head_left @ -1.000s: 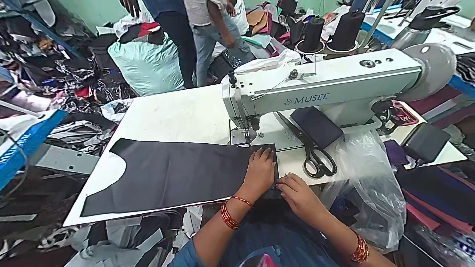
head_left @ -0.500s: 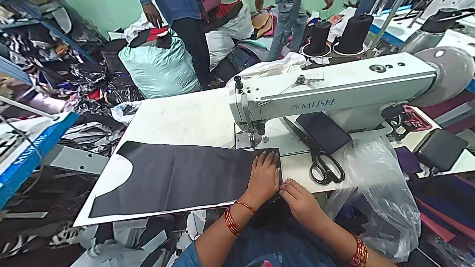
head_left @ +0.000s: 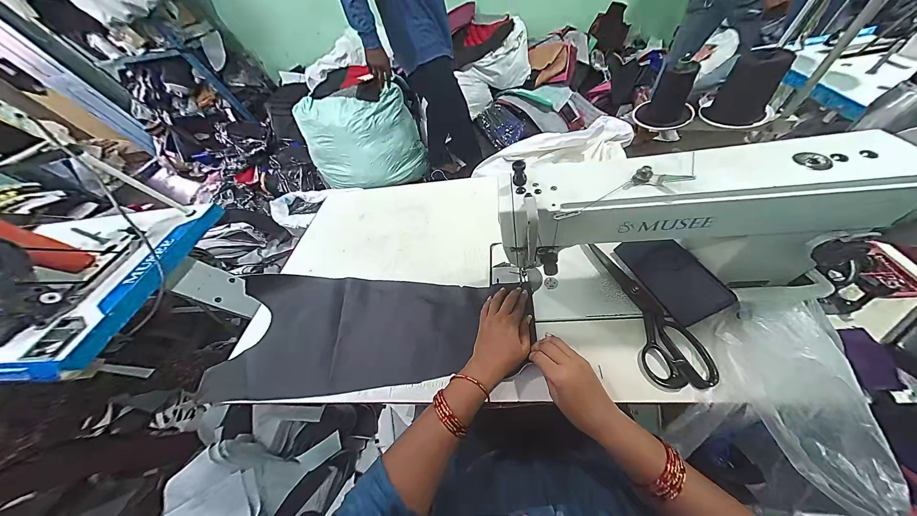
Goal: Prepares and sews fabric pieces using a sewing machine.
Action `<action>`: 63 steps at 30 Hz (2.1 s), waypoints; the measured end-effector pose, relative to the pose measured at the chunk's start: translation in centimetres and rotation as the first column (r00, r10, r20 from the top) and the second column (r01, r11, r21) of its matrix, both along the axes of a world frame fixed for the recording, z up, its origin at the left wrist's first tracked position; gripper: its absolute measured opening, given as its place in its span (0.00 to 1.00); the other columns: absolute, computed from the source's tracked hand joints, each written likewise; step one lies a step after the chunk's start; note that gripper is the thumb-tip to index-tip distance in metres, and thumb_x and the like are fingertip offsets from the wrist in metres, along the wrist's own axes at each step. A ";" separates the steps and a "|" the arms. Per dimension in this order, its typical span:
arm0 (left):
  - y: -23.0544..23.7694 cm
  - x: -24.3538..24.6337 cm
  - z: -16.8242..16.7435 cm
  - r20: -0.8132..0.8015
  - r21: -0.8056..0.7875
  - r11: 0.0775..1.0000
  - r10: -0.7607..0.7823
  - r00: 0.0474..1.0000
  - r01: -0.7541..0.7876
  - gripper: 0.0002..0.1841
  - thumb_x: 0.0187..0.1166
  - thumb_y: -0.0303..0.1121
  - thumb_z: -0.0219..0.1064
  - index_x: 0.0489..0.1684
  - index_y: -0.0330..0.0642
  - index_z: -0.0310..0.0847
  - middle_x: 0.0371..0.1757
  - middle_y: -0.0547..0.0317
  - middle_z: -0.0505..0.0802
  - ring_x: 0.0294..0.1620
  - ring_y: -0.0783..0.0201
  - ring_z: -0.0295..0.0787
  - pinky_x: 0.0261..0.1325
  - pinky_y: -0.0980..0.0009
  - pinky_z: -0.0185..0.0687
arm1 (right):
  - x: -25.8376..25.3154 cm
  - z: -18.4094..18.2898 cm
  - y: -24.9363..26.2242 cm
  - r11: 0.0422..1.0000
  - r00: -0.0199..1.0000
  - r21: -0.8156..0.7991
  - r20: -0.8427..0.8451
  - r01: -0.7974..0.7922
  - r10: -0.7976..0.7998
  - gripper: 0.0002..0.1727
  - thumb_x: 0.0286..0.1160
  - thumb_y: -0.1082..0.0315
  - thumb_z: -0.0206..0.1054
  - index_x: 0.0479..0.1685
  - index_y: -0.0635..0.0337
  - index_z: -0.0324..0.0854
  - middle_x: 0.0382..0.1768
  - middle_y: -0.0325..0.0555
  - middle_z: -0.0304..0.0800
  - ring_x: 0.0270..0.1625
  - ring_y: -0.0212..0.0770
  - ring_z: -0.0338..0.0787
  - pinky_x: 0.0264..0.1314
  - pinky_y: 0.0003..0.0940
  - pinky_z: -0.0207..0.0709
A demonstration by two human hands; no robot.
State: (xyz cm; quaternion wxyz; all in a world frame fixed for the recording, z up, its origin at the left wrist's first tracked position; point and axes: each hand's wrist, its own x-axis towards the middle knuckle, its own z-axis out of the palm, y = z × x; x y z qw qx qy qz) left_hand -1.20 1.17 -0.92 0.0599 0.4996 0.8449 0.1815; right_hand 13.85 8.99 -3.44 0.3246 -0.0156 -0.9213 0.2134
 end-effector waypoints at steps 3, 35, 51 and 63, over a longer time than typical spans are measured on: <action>0.3 -0.1 0.2 0.026 -0.027 1.000 0.003 1.000 -0.002 0.27 0.88 0.40 0.47 0.83 0.43 0.74 0.87 0.54 0.76 0.91 0.44 0.62 0.91 0.44 0.48 | -0.1 0.0 0.2 1.000 1.000 -0.001 0.007 0.009 -0.009 0.11 0.67 0.84 0.61 0.35 0.64 0.89 0.45 0.50 0.96 0.56 0.49 0.95 0.73 0.41 0.82; 1.4 -1.6 1.2 0.072 -0.111 0.993 -0.026 0.997 0.034 0.29 0.88 0.41 0.46 0.87 0.41 0.68 0.91 0.53 0.70 0.93 0.46 0.57 0.92 0.43 0.43 | -1.1 -0.1 0.7 0.998 0.998 -0.016 0.007 0.060 -0.060 0.12 0.71 0.80 0.60 0.35 0.63 0.91 0.46 0.50 0.96 0.55 0.48 0.94 0.65 0.35 0.85; 1.5 -2.5 0.5 0.100 0.035 0.999 -0.034 0.994 0.030 0.26 0.88 0.41 0.53 0.79 0.39 0.79 0.86 0.51 0.78 0.90 0.46 0.64 0.93 0.49 0.48 | -1.2 -0.1 0.6 0.994 0.993 0.006 0.045 0.110 -0.110 0.13 0.71 0.77 0.59 0.36 0.61 0.93 0.48 0.47 0.97 0.57 0.48 0.94 0.65 0.37 0.85; 3.6 -4.0 0.9 0.038 -0.052 0.998 -0.021 0.999 0.023 0.26 0.89 0.42 0.51 0.78 0.34 0.77 0.86 0.47 0.77 0.92 0.46 0.60 0.93 0.47 0.46 | -2.8 -0.1 1.6 0.988 0.985 0.015 0.074 0.155 -0.156 0.13 0.72 0.78 0.61 0.41 0.65 0.94 0.53 0.53 0.96 0.57 0.55 0.94 0.62 0.45 0.86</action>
